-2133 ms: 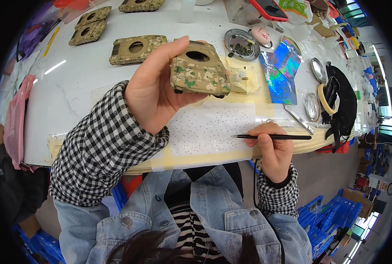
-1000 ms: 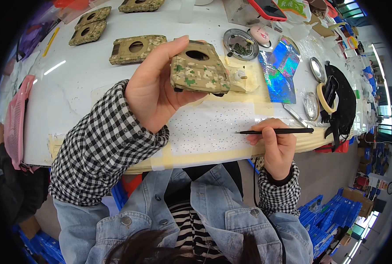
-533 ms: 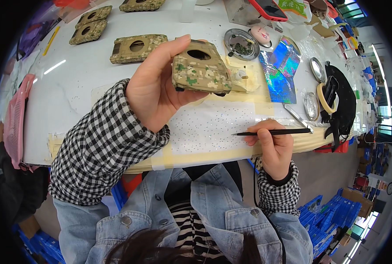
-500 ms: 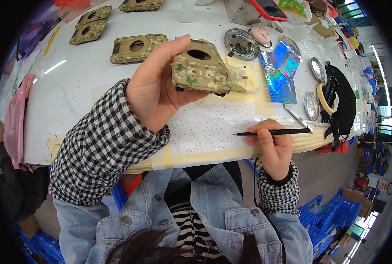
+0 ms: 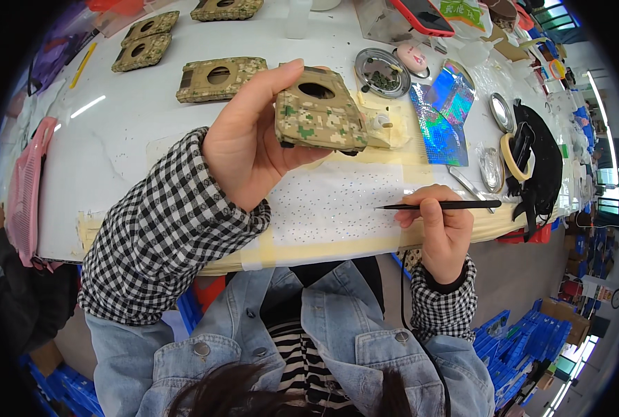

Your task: Assembling and detailing small toy tank models using tweezers and detailing tools.

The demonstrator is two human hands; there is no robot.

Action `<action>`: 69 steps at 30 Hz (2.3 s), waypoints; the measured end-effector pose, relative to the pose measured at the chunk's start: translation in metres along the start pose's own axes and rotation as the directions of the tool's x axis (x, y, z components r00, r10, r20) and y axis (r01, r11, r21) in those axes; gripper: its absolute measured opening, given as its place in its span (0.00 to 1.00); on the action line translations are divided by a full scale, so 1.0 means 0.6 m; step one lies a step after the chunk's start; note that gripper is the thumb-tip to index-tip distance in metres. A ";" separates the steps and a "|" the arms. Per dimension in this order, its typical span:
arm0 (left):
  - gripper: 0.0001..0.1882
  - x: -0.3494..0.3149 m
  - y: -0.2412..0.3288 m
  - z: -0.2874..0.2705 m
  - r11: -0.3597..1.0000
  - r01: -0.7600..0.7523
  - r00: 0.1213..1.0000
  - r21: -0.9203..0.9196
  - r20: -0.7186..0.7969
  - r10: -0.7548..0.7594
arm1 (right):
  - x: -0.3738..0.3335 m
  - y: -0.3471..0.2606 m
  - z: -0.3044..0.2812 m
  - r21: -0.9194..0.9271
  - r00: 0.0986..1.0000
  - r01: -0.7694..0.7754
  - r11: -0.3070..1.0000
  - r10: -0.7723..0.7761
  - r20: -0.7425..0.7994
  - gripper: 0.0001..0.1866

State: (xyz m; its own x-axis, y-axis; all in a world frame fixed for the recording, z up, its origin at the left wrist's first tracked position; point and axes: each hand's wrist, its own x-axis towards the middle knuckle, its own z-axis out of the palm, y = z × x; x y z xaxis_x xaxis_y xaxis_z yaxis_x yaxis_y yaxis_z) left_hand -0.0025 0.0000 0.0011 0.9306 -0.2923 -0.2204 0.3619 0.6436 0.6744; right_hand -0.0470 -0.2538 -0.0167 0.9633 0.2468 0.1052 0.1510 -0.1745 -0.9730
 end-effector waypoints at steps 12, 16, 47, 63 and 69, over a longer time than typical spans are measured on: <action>0.24 -0.007 0.011 0.019 0.997 0.077 0.997 -0.022 0.009 -0.077 | 0.094 -0.140 0.035 0.144 0.896 0.433 0.890 -0.442 0.038 0.11; 0.24 -0.010 0.010 0.018 0.998 0.052 0.998 -0.047 -0.020 -0.053 | 0.118 -0.147 0.056 0.132 0.876 0.440 0.888 -0.457 0.156 0.09; 0.22 -0.011 0.008 0.016 0.993 0.092 0.996 -0.071 0.008 -0.092 | 0.137 -0.129 0.065 0.063 0.844 0.491 0.869 -0.492 0.215 0.07; 0.22 -0.010 0.008 0.015 0.994 0.091 0.996 -0.060 0.016 -0.090 | 0.135 -0.128 0.065 0.102 0.851 0.469 0.877 -0.479 0.215 0.08; 0.23 -0.011 0.008 0.014 0.994 0.090 0.996 -0.059 0.014 -0.089 | 0.136 -0.131 0.065 0.096 0.853 0.464 0.880 -0.474 0.221 0.08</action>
State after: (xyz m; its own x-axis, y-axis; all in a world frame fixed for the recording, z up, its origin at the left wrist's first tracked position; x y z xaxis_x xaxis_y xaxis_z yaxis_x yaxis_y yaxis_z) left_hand -0.0077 -0.0010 0.0118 0.8936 -0.3584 -0.2702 0.4470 0.6554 0.6088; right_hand 0.0109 -0.1827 0.0601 0.7009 0.5034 0.5053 0.5591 0.0521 -0.8275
